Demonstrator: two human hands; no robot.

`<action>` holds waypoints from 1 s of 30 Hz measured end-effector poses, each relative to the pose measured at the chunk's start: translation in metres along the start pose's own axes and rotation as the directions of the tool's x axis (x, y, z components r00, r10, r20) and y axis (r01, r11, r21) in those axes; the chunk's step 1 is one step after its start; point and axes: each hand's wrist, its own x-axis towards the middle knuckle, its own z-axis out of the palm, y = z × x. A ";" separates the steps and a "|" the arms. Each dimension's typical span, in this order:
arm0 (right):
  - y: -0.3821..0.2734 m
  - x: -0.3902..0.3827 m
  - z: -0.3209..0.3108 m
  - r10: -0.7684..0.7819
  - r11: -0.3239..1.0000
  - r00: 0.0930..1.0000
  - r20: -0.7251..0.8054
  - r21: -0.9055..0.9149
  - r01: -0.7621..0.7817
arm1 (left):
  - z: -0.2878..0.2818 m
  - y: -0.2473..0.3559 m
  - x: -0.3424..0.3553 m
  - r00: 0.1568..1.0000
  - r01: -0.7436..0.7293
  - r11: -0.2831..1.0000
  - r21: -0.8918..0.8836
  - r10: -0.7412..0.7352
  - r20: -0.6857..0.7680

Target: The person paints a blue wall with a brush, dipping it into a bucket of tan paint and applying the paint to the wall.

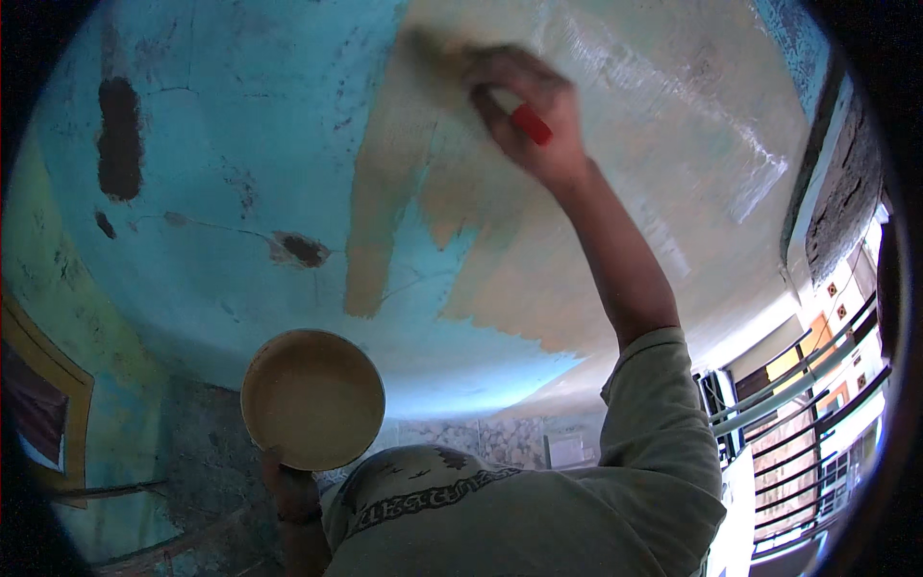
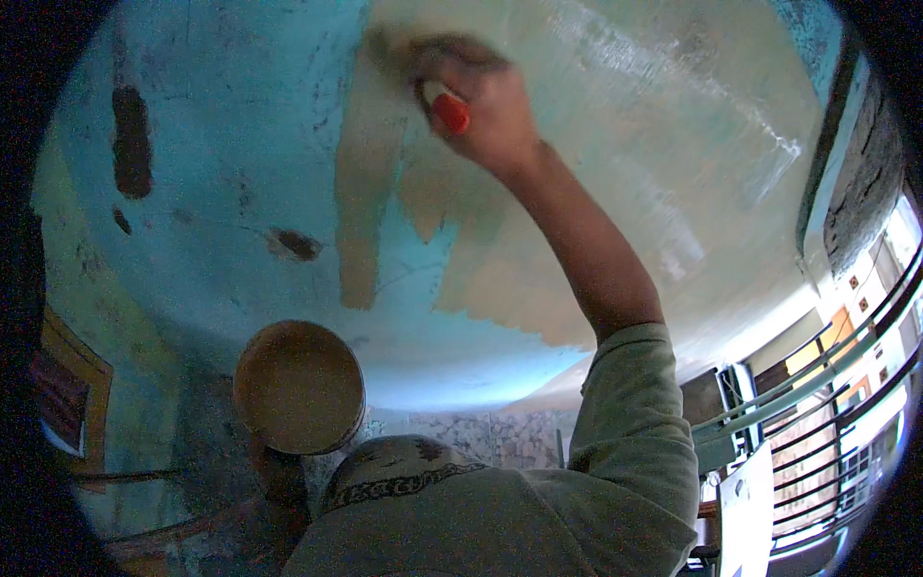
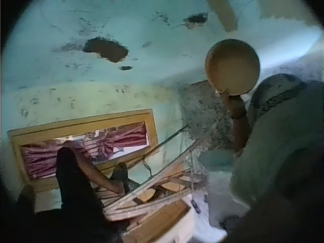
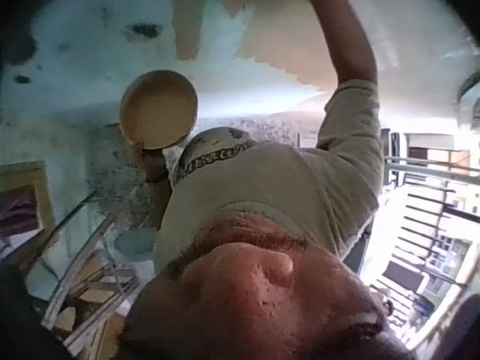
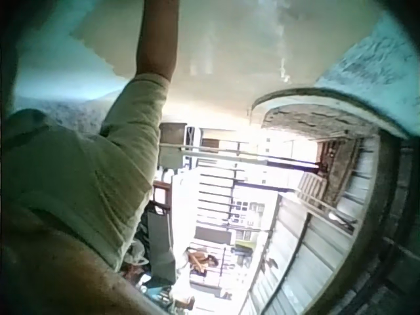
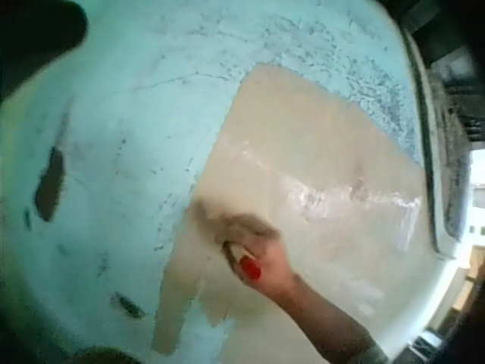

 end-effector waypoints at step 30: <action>-0.006 -0.047 0.004 0.124 0.946 0.989 0.086 0.291 -0.144 | -0.008 0.017 -0.011 0.992 -0.103 0.991 0.087 0.109 -0.065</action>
